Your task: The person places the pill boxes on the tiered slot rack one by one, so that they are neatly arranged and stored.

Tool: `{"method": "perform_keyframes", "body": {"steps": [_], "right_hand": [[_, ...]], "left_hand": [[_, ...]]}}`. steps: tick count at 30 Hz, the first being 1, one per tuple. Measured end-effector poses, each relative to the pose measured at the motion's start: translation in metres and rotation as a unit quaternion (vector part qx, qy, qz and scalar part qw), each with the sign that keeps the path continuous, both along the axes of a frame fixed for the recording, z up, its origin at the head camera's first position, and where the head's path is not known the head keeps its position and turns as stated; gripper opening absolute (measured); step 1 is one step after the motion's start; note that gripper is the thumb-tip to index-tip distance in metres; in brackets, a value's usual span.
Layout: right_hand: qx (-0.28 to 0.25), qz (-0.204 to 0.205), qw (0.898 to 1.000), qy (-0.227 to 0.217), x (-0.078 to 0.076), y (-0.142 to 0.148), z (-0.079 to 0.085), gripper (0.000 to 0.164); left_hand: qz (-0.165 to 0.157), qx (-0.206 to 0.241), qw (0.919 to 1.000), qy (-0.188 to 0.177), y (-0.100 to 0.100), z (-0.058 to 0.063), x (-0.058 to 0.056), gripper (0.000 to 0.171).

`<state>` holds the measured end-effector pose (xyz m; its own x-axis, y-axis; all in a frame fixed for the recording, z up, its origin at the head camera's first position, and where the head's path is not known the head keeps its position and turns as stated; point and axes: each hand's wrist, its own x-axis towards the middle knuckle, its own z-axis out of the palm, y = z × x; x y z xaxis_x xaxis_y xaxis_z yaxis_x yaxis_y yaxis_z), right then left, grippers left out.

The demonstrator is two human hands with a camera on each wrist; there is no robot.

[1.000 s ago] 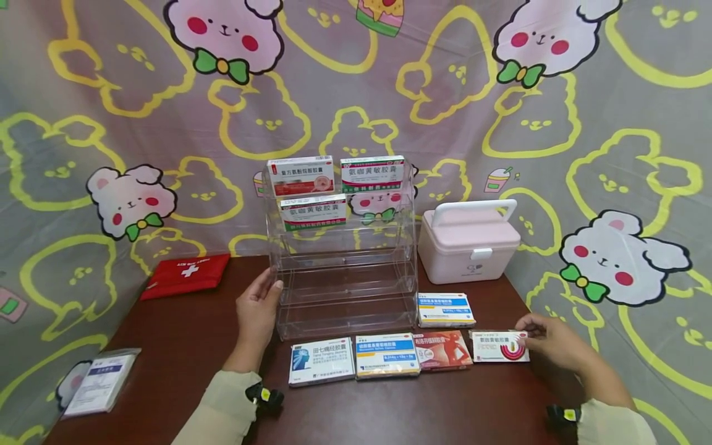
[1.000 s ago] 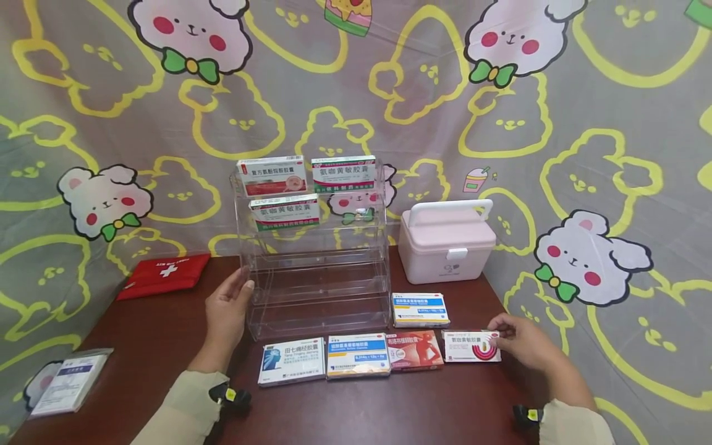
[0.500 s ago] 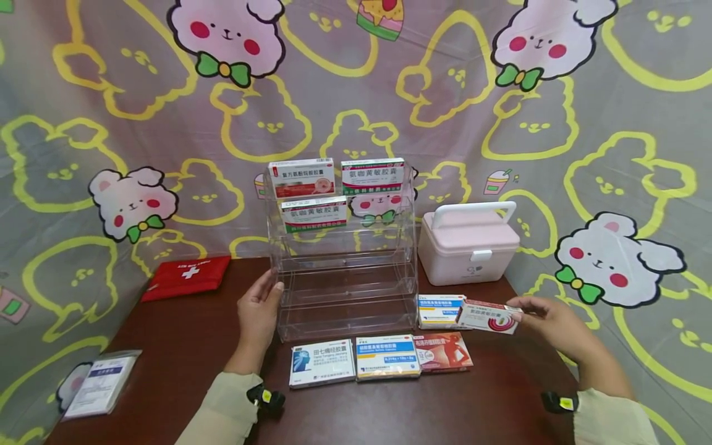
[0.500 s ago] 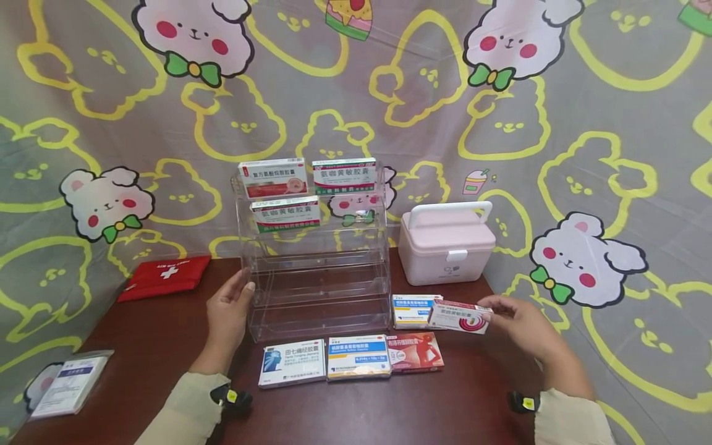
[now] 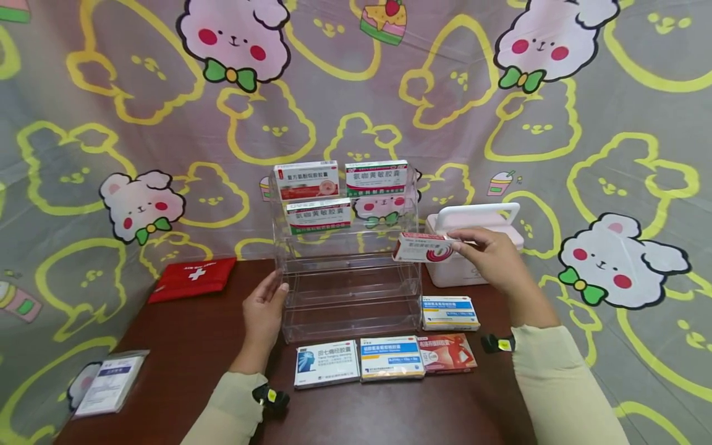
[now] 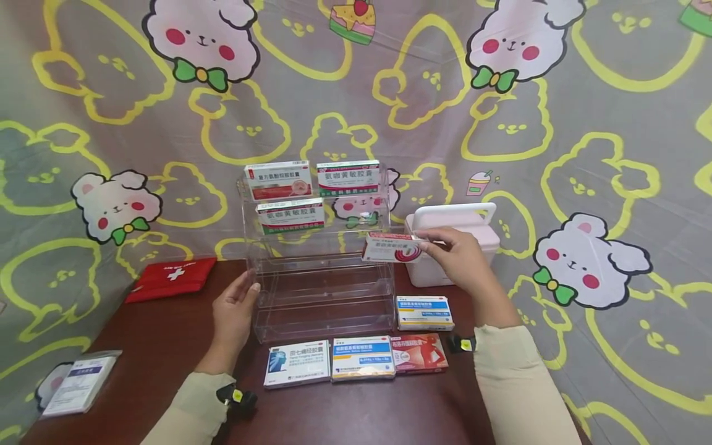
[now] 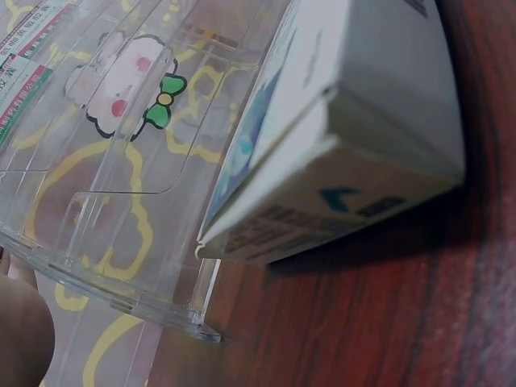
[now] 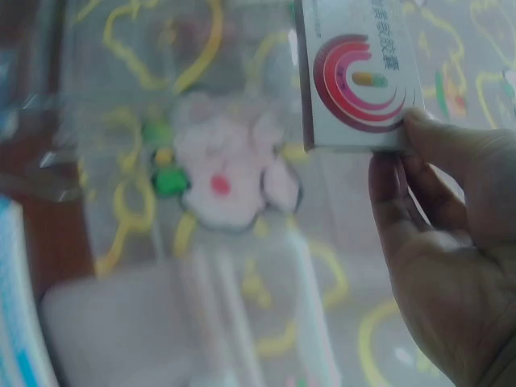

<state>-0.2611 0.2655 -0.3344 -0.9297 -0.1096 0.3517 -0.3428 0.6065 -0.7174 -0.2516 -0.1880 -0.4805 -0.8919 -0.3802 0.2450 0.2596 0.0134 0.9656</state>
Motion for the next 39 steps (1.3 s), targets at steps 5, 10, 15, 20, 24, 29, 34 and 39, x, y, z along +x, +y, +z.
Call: {"method": "perform_keyframes", "body": {"steps": [5,10,15,20,24,29,34,39], "right_hand": [[-0.036,0.007,0.999,0.027,-0.026,-0.028,0.025,0.031],[-0.034,-0.024,0.998,0.039,-0.045,-0.045,0.048,0.032],[0.003,-0.033,0.997,0.071,-0.063,-0.06,0.065,0.029],[0.05,-0.015,0.994,0.098,-0.077,-0.078,0.075,0.026],[0.076,-0.004,0.993,0.095,-0.084,-0.091,0.077,0.025],[0.105,-0.005,0.991,0.084,-0.086,-0.101,0.072,0.027],[0.126,-0.015,0.988,0.085,-0.089,-0.107,0.063,0.028],[0.141,-0.019,0.986,0.09,-0.094,-0.111,0.056,0.027]], "left_hand": [[-0.001,-0.001,1.0,-0.01,0.003,-0.002,0.0,0.045],[-0.003,0.01,0.9999,-0.006,0.005,-0.005,0.0,0.044],[-0.003,0.008,1.0,0.0,0.002,-0.006,0.0,0.044],[-0.002,-0.001,1.0,-0.002,-0.002,-0.005,0.0,0.045],[0.0,-0.001,1.0,-0.004,-0.002,-0.004,-0.001,0.046],[0.002,0.003,1.0,0.003,0.0,-0.003,0.0,0.045],[0.004,0.007,0.9999,0.008,0.0,-0.003,0.0,0.044],[0.003,0.005,0.9999,0.011,-0.001,-0.003,-0.002,0.044]]}}
